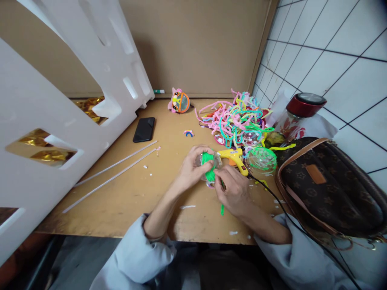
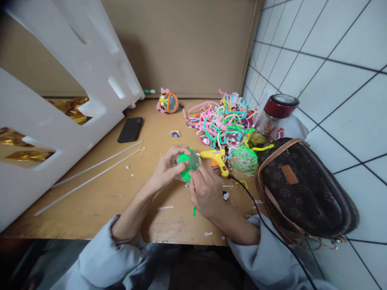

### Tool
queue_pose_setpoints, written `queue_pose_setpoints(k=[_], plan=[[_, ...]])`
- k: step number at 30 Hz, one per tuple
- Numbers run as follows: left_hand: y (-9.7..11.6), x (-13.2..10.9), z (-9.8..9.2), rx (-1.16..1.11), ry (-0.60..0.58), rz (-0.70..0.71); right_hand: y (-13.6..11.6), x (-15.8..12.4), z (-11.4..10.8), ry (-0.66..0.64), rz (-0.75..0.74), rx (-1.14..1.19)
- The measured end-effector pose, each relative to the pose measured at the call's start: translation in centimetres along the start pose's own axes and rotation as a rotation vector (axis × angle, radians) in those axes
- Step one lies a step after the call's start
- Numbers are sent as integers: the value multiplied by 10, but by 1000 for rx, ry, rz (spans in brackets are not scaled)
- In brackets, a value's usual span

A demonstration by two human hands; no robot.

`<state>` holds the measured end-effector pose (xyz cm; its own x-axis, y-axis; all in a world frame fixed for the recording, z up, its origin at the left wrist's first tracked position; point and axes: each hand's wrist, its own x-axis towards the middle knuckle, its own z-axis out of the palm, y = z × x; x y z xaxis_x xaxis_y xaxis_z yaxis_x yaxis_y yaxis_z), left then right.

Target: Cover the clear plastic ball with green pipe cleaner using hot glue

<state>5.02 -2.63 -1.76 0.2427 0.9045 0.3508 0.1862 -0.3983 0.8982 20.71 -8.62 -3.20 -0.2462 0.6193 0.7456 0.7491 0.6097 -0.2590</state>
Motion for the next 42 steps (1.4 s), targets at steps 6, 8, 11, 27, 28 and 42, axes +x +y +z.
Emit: queue_pose_setpoints(k=[6, 8, 11, 27, 28, 42], plan=[[0, -1, 1, 12, 14, -13, 0, 2, -2, 6, -13, -28], [0, -1, 1, 21, 15, -9, -1, 3, -2, 3, -18, -35], [0, 0, 1, 32, 12, 2, -1, 3, -2, -5, -19, -39], [7, -2, -2, 23, 5, -10, 1, 1, -1, 1, -10, -30], [8, -2, -2, 21, 1, -15, 0, 1, -1, 0, -10, -32], [-3, -2, 3, 29, 12, 17, 0, 2, -1, 11, -3, -47]])
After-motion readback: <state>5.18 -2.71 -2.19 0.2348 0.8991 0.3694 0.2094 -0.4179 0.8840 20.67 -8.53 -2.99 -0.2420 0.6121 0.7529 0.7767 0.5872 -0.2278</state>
